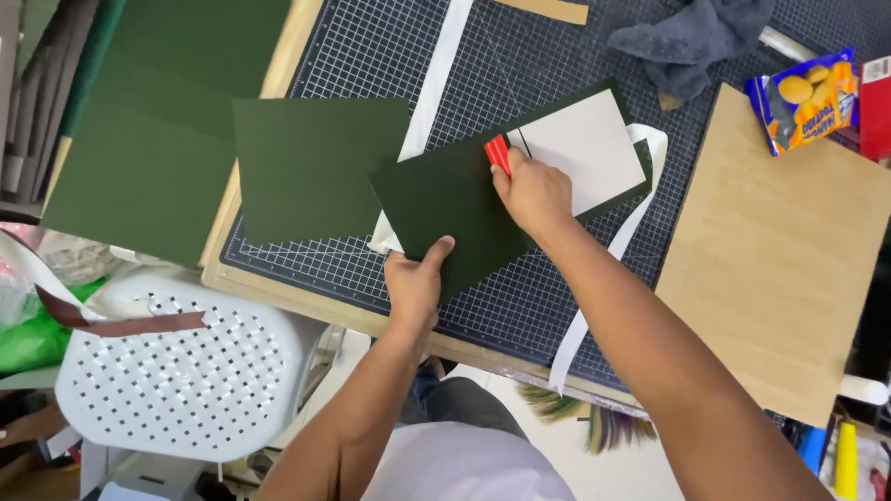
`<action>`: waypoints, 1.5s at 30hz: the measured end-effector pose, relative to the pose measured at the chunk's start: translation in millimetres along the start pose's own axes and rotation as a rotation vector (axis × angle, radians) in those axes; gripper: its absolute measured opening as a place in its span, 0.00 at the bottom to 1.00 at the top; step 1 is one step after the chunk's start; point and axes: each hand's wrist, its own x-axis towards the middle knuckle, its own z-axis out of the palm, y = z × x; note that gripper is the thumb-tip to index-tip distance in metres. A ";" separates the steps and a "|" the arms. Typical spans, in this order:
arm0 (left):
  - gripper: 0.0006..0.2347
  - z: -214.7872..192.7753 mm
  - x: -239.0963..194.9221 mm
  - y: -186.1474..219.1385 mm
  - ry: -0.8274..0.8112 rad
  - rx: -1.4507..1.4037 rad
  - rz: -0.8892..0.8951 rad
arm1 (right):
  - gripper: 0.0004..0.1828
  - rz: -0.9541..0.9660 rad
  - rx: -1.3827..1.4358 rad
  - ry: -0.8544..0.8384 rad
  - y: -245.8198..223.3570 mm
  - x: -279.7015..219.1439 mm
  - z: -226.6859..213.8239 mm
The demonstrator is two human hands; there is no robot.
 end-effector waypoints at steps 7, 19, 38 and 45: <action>0.22 -0.9 -4.2 2.8 -0.009 0.033 -0.032 | 0.22 0.022 0.003 -0.010 2.8 -54.4 -11.5; 0.23 -9.1 -5.6 -2.2 -0.052 0.020 -0.035 | 0.21 0.015 -0.016 0.005 26.9 -106.4 11.5; 0.18 -3.4 -8.7 29.5 -0.149 0.155 0.017 | 0.20 -0.027 -0.023 0.058 -22.4 8.2 -6.6; 0.14 7.3 -4.2 0.9 -0.285 0.350 0.091 | 0.21 0.016 0.000 0.004 -20.7 12.3 -9.1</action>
